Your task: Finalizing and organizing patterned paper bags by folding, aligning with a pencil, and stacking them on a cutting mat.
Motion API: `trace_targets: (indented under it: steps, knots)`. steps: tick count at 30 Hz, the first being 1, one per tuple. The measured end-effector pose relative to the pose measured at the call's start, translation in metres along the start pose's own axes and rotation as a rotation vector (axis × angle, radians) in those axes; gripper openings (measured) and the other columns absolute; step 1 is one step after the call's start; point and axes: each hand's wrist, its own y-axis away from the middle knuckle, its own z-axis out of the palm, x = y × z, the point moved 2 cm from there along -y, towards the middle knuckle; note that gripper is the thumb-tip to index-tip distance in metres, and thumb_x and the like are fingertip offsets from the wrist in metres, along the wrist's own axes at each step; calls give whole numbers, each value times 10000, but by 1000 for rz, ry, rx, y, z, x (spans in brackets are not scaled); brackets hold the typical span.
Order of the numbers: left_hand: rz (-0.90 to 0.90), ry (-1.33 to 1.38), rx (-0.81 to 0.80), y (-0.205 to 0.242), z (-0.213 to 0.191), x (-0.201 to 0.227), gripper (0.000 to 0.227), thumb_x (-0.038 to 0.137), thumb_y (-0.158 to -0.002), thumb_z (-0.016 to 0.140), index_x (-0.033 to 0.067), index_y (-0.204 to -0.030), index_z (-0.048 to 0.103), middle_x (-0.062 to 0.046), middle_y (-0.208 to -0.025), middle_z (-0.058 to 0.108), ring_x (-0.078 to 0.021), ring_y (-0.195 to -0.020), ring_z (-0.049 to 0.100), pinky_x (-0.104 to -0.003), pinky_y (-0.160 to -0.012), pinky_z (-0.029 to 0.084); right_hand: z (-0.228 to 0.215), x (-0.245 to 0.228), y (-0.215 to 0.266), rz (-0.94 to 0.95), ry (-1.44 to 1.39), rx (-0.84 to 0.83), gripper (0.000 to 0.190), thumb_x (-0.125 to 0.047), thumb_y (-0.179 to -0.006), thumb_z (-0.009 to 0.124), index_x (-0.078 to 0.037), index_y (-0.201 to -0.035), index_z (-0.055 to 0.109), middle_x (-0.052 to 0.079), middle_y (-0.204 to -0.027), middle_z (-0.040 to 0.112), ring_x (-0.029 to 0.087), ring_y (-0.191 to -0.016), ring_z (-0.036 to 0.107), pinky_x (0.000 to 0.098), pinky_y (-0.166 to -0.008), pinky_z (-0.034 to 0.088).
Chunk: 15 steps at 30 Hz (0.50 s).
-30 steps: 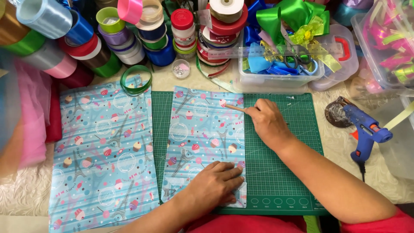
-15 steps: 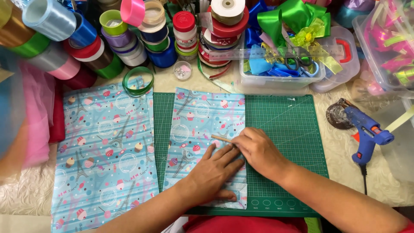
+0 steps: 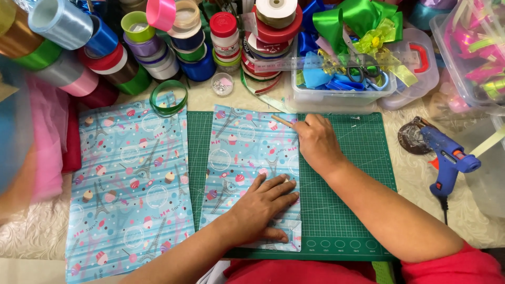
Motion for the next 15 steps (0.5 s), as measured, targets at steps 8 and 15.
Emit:
trace_targets:
  steps: [8, 15]
  knots:
    - [5, 29, 13, 1, -5, 3, 965, 708, -756, 670, 69, -1465, 525, -183, -1588, 435, -395, -1504, 327, -705, -1152, 203, 9, 6, -12, 26, 19, 42, 161, 119, -868, 663, -30, -860, 725, 89, -727, 458, 321, -703, 501, 446, -620, 435]
    - [1, 21, 4, 2, 1, -1, 983, 693, -757, 687, 66, -1490, 498, -186, -1614, 402, -390, -1527, 294, -693, -1177, 175, 13, 12, -15, 68, -1, 29, 151, 96, -893, 652, -18, -909, 750, 91, -734, 457, 323, -701, 494, 451, -613, 440]
